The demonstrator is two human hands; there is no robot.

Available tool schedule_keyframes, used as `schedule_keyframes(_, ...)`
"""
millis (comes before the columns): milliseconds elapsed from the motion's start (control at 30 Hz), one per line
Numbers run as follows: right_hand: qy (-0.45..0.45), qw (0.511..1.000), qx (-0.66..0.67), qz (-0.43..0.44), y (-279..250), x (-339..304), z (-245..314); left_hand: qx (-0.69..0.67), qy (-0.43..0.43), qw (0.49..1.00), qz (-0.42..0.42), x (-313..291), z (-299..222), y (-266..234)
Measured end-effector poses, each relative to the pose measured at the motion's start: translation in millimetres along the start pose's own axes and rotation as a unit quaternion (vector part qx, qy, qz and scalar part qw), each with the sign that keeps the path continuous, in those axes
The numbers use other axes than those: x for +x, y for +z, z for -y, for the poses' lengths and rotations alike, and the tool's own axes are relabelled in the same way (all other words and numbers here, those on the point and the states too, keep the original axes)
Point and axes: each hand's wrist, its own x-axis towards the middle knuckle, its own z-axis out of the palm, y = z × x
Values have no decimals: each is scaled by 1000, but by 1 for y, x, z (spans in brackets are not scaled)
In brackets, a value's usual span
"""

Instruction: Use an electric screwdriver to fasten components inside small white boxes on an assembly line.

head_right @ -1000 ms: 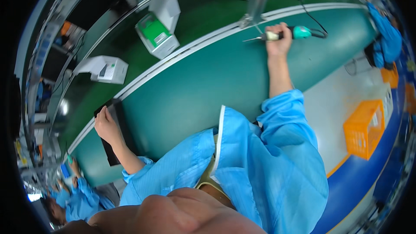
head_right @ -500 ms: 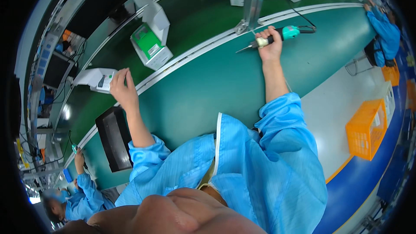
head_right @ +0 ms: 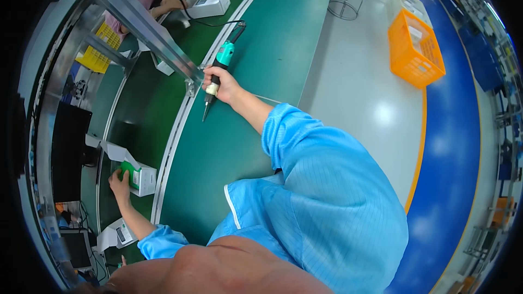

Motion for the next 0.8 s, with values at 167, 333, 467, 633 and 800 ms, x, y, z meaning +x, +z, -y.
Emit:
schedule_keyframes(167,-11,1000,-12,0,3,-7,16,-68,-43,996,47,17,-5,-1)
schedule_keyframes(333,17,1000,11,14,-8,11,2,-194,-52,979,44,7,6,-2)
schedule_keyframes(467,-27,998,-54,9,-16,15,5,-117,7,988,-102,14,-24,3)
schedule_keyframes(633,27,999,5,31,-22,15,11,-38,31,951,-304,24,-5,-3)
schedule_keyframes(800,25,1000,0,19,-19,11,12,-3,17,989,-146,22,2,4)
